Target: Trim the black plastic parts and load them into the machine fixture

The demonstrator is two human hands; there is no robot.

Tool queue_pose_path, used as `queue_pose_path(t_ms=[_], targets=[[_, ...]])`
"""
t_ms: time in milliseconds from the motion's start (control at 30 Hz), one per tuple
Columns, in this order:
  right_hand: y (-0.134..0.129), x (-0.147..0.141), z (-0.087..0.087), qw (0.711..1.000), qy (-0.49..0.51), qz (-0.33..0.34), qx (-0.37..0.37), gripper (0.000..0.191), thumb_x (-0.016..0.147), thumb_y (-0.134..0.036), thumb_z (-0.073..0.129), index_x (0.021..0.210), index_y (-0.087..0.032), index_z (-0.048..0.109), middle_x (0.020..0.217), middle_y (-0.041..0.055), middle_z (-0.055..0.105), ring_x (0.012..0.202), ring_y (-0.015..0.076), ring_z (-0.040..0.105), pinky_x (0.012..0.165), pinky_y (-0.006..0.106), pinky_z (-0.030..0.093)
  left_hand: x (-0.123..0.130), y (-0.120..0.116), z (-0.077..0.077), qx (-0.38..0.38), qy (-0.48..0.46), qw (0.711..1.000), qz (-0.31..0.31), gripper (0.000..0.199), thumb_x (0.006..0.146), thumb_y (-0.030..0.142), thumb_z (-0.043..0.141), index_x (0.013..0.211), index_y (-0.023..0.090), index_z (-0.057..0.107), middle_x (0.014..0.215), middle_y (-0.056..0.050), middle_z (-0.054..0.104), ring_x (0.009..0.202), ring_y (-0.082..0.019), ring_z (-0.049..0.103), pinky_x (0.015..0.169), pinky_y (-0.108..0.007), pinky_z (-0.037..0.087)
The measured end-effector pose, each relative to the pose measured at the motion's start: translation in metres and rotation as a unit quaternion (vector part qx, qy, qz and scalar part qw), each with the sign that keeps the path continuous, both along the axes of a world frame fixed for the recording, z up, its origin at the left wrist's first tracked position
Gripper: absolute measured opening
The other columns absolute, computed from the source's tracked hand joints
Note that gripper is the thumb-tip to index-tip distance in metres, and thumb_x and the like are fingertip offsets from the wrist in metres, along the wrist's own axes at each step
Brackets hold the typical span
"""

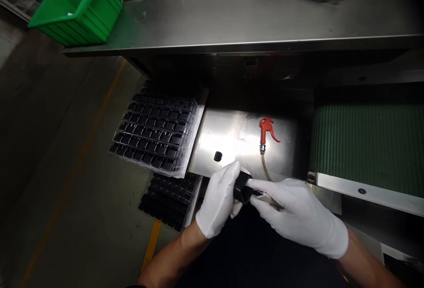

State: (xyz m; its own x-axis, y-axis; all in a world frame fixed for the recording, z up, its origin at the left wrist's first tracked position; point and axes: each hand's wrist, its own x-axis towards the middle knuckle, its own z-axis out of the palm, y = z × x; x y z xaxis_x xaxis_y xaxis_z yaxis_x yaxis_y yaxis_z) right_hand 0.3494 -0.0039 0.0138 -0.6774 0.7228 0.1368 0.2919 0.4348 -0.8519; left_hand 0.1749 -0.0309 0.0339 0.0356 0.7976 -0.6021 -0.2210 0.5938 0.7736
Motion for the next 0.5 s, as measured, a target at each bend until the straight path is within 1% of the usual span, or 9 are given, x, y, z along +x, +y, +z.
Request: queue_pose_path(t_ms=[67, 100, 133, 200, 233, 367, 433, 500], targets=[[0.000, 0.000, 0.000, 1.000, -0.020, -0.001, -0.009, 0.014, 0.102, -0.013, 0.055, 0.091, -0.021, 0.059, 0.059, -0.0114, 0.042, 0.047, 0.0038, 0.042, 0.048, 0.021, 0.035, 0.000, 0.000, 0.001, -0.003, -0.003, 1.000, -0.002, 0.046, 0.102, 0.053, 0.038, 0.079, 0.019, 0.060, 0.039, 0.008, 0.039, 0.031, -0.008, 0.028, 0.035, -0.023, 0.020], [0.000, 0.000, 0.000, 0.999, -0.033, -0.004, -0.008, 0.015, 0.102, -0.016, 0.057, 0.087, -0.020, 0.059, 0.058, -0.0112, 0.042, 0.047, 0.0042, 0.042, 0.047, 0.022, 0.033, -0.001, 0.000, 0.001, -0.005, -0.008, 1.000, -0.004, 0.044, 0.102, 0.049, 0.039, 0.078, 0.019, 0.060, 0.039, 0.008, 0.038, 0.031, -0.008, 0.028, 0.035, -0.023, 0.019], [-0.001, 0.000, -0.002, 0.999, -0.044, -0.005, -0.007, 0.021, 0.102, -0.019, 0.059, 0.081, -0.019, 0.056, 0.058, -0.0108, 0.042, 0.047, 0.0046, 0.042, 0.046, 0.023, 0.031, -0.001, 0.001, 0.002, -0.007, -0.013, 1.000, -0.007, 0.042, 0.101, 0.045, 0.040, 0.076, 0.019, 0.061, 0.039, 0.007, 0.037, 0.031, -0.008, 0.028, 0.035, -0.023, 0.019], [-0.003, 0.002, -0.004, 0.999, -0.050, -0.013, -0.006, 0.036, 0.101, -0.022, 0.060, 0.069, -0.019, 0.045, 0.056, -0.0098, 0.041, 0.045, 0.0054, 0.039, 0.045, 0.025, 0.029, -0.001, 0.001, 0.003, -0.008, -0.027, 1.000, -0.013, 0.038, 0.100, 0.037, 0.040, 0.075, 0.019, 0.062, 0.039, 0.007, 0.038, 0.032, -0.009, 0.030, 0.035, -0.023, 0.020], [-0.004, 0.003, -0.006, 0.999, -0.041, -0.025, -0.003, 0.039, 0.101, -0.024, 0.060, 0.068, -0.019, 0.041, 0.055, -0.0096, 0.040, 0.045, 0.0058, 0.038, 0.045, 0.025, 0.029, -0.001, 0.001, 0.004, -0.007, -0.037, 0.999, -0.015, 0.038, 0.099, 0.036, 0.040, 0.074, 0.018, 0.063, 0.038, 0.006, 0.038, 0.032, -0.009, 0.031, 0.035, -0.023, 0.020], [-0.009, 0.008, -0.007, 0.995, 0.003, -0.099, 0.017, 0.034, 0.101, -0.031, 0.067, 0.077, -0.021, 0.046, 0.055, -0.0103, 0.040, 0.043, 0.0068, 0.039, 0.043, 0.022, 0.035, -0.001, 0.000, 0.004, -0.019, -0.071, 0.997, -0.020, 0.045, 0.101, 0.038, 0.034, 0.075, 0.018, 0.064, 0.034, 0.005, 0.039, 0.029, -0.009, 0.030, 0.034, -0.023, 0.020], [-0.010, 0.010, -0.006, 0.994, 0.012, -0.106, 0.002, 0.024, 0.100, -0.030, 0.069, 0.087, -0.021, 0.052, 0.056, -0.0109, 0.042, 0.043, 0.0068, 0.042, 0.043, 0.021, 0.038, -0.001, -0.001, 0.002, -0.022, -0.072, 0.997, -0.020, 0.045, 0.101, 0.037, 0.032, 0.076, 0.017, 0.064, 0.034, 0.005, 0.040, 0.029, -0.009, 0.030, 0.035, -0.022, 0.020], [-0.010, 0.012, -0.006, 0.996, 0.025, -0.087, -0.001, 0.012, 0.101, -0.028, 0.068, 0.101, -0.021, 0.058, 0.058, -0.0113, 0.040, 0.044, 0.0067, 0.042, 0.045, 0.020, 0.040, -0.001, -0.002, 0.000, -0.021, -0.075, 0.997, -0.020, 0.047, 0.101, 0.040, 0.032, 0.075, 0.017, 0.064, 0.034, 0.005, 0.039, 0.029, -0.009, 0.030, 0.035, -0.022, 0.020]])
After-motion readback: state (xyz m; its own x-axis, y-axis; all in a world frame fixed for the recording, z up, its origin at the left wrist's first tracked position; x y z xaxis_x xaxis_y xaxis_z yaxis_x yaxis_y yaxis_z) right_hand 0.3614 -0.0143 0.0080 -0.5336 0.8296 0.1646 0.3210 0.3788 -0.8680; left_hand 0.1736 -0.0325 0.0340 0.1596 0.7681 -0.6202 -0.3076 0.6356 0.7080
